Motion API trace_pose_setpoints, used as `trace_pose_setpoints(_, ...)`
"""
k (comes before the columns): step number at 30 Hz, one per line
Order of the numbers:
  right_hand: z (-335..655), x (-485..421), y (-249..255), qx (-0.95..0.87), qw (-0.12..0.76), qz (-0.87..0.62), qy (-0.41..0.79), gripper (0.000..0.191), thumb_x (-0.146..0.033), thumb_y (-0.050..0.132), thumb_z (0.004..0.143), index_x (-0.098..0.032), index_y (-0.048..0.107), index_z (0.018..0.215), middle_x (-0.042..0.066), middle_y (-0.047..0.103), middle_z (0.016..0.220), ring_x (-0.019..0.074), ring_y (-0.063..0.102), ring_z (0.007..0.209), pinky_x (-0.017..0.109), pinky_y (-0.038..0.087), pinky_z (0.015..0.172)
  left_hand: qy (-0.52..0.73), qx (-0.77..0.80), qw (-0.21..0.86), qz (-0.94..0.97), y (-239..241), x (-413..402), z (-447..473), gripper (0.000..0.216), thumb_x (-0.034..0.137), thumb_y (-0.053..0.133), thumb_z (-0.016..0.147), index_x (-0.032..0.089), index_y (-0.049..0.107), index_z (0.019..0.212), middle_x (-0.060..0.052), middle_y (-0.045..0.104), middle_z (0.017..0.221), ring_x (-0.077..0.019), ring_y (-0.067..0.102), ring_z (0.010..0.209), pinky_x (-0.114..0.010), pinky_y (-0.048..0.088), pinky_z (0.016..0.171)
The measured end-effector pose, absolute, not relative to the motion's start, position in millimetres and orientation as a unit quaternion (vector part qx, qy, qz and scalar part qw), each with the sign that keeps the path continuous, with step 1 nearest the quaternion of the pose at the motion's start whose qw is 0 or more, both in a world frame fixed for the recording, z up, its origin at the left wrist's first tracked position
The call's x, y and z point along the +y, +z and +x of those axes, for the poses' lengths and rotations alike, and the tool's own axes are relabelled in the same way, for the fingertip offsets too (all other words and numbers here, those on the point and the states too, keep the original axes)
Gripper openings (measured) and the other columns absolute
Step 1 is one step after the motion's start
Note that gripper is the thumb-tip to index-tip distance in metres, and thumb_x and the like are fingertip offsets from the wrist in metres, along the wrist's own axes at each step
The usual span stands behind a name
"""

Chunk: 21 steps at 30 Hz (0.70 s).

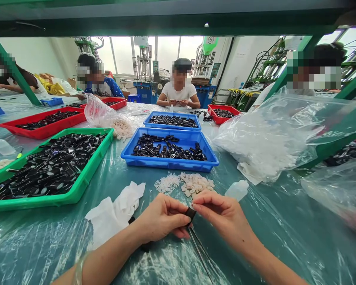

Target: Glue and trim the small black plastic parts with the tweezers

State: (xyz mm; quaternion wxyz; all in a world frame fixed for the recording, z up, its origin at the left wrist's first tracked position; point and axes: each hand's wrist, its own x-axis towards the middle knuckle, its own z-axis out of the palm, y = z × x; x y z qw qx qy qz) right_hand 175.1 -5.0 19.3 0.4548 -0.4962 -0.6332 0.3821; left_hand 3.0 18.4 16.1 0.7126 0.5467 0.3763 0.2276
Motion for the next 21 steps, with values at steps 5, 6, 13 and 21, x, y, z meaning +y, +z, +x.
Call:
trace_pose_setpoints(5, 176, -5, 20, -0.663, 0.462, -0.479, 0.343, 0.01, -0.025, 0.06, 0.076, -0.02, 0.067, 0.07, 0.003, 0.064, 0.07, 0.0161, 0.058, 0.067, 0.027, 0.047, 0.061, 0.229, 0.382, 0.701, 0.556, 18, 18, 3, 0.025, 0.03, 0.062, 0.07, 0.01, 0.071, 0.081, -0.008, 0.068, 0.075, -0.0142, 0.065, 0.06, -0.019, 0.05, 0.056)
trace_pose_setpoints(6, 177, -5, 20, -0.667, 0.463, -0.476, 0.339, 0.01, -0.024, 0.06, 0.076, -0.02, 0.067, 0.07, 0.003, 0.064, 0.071, 0.0163, 0.059, 0.067, 0.027, 0.047, 0.061, 0.229, 0.383, 0.7, 0.558, 19, 18, 3, 0.025, 0.03, 0.062, 0.07, 0.01, 0.071, 0.082, -0.008, 0.068, 0.075, -0.0145, 0.065, 0.061, -0.019, 0.051, 0.056)
trace_pose_setpoints(13, 179, -6, 16, -0.704, 0.453, -0.453, 0.307, 0.008, -0.022, 0.06, 0.078, -0.022, 0.068, 0.077, 0.004, 0.065, 0.075, 0.017, 0.061, 0.07, 0.029, 0.049, 0.064, 0.235, 0.379, 0.697, 0.561, 18, 19, 2, 0.024, 0.03, 0.062, 0.07, 0.01, 0.071, 0.081, -0.008, 0.068, 0.073, -0.0147, 0.065, 0.061, -0.019, 0.051, 0.055)
trace_pose_setpoints(21, 177, -6, 8, -0.691, 0.468, -0.449, 0.318, 0.012, -0.021, 0.062, 0.076, -0.025, 0.071, 0.083, 0.003, 0.065, 0.079, 0.0166, 0.061, 0.072, 0.03, 0.05, 0.065, 0.244, 0.386, 0.695, 0.555, 18, 19, 2, 0.021, 0.03, 0.063, 0.07, 0.011, 0.07, 0.075, -0.006, 0.067, 0.07, -0.0152, 0.065, 0.059, -0.02, 0.051, 0.055)
